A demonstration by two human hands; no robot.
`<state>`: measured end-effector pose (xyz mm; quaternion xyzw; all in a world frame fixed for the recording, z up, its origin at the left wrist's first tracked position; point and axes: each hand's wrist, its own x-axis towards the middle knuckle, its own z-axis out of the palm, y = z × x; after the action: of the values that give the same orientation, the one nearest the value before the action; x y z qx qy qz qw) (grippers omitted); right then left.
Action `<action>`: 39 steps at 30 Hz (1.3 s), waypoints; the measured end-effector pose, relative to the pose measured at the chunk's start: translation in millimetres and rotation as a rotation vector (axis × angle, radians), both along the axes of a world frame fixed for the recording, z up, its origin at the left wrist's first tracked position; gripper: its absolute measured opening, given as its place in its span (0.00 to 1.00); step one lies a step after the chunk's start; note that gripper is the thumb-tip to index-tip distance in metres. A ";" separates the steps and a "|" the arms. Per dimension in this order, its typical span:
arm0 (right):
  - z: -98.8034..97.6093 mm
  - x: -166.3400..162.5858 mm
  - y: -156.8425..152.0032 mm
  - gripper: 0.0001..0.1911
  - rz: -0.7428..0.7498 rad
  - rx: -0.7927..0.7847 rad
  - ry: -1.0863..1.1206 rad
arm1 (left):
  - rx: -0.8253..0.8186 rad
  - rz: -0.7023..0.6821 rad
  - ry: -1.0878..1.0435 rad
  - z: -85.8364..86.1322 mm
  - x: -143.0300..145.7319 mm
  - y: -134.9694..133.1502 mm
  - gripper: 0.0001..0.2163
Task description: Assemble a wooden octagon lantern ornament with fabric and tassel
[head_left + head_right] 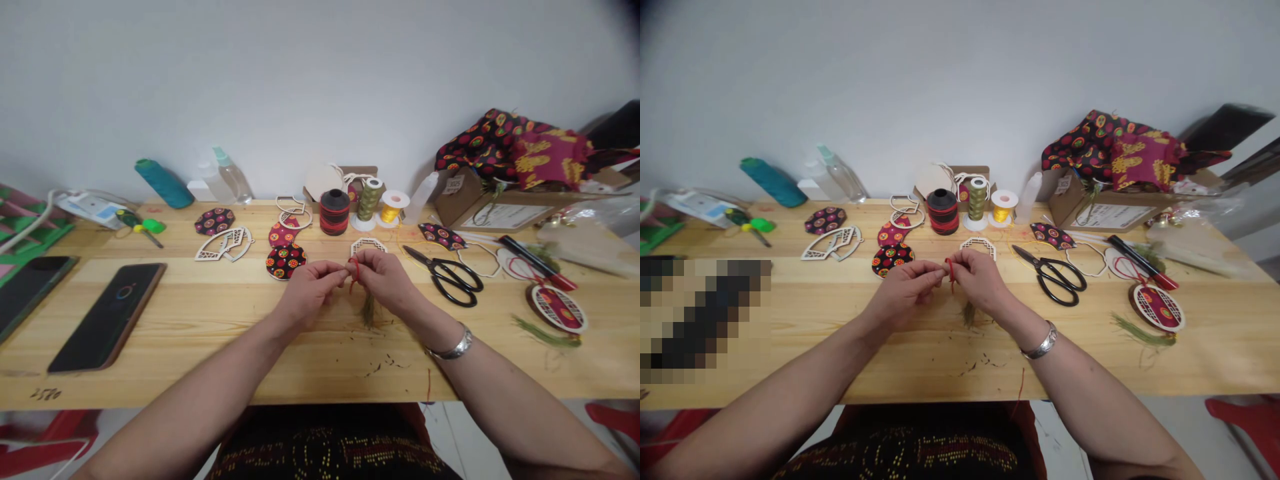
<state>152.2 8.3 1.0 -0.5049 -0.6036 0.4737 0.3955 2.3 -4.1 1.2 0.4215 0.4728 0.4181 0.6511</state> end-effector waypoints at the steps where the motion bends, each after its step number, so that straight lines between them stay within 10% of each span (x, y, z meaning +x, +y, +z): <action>1: -0.1 0.1 0.1 0.05 0.003 0.004 -0.003 | -0.012 0.001 -0.011 -0.1 -0.2 0.2 0.08; 11: 1.6 1.9 -0.2 0.04 0.015 0.023 -0.004 | -0.036 0.055 -0.022 1.5 -1.7 2.2 0.08; 34: -1.9 -4.4 -25.2 0.15 0.198 0.735 -0.788 | -0.135 0.196 -0.157 0.0 -1.8 7.0 0.08; 39: 3.1 -2.5 -23.6 0.11 0.083 0.646 -0.642 | -0.065 0.252 -0.123 -0.2 -1.9 7.5 0.07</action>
<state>149.7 -15.3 4.1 -0.4525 -0.8320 0.0963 0.3062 0.4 3.4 1.0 0.3110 0.4946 0.5062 0.6344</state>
